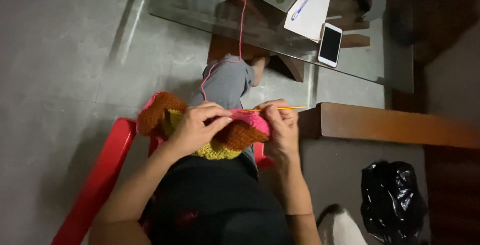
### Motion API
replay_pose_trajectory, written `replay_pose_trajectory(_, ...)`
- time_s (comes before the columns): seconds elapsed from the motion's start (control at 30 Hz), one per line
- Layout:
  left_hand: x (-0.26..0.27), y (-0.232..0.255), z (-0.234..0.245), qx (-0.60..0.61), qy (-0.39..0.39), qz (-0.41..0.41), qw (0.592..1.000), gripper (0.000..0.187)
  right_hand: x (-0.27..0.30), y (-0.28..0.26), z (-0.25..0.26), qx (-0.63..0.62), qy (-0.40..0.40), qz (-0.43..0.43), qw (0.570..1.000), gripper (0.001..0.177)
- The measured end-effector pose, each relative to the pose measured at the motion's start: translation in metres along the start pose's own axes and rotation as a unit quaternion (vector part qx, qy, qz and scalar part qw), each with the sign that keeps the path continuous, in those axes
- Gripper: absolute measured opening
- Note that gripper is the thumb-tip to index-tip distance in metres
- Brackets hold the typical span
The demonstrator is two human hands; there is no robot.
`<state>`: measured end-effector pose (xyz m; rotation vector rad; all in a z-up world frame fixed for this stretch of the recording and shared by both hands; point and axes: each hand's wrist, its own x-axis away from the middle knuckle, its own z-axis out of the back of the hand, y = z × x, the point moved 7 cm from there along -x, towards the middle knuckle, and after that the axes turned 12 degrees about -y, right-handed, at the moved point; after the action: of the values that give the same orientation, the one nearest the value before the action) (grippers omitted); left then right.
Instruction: A person is crocheting a multi-colored piece of fabric using a crochet hook and pink yarn.
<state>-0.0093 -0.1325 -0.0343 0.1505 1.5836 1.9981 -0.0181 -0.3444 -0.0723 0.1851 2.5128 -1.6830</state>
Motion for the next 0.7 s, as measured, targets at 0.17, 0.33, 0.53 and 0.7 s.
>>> replay_pose_trajectory(0.17,-0.035,0.037,0.007,-0.032,0.006,-0.071,0.997,0.011,-0.050,-0.098,-0.025,0.156,-0.053,0.084,0.983,0.022)
replay_pose_trajectory(0.33,-0.090,0.148,0.074,-0.016,0.038,-0.253,0.967,0.008,-0.087,-0.223,-0.101,0.226,-0.131,0.235,0.936,0.015)
replay_pose_trajectory(0.53,-0.063,0.193,0.087,-0.040,-0.036,-0.279,0.959,0.011,-0.043,-0.200,-0.058,0.172,0.041,0.270,0.946,0.015)
replay_pose_trajectory(0.7,-0.028,0.051,0.026,0.380,-0.180,-0.020,0.907,0.018,-0.027,-0.078,-0.019,0.065,-0.012,0.160,0.985,0.012)
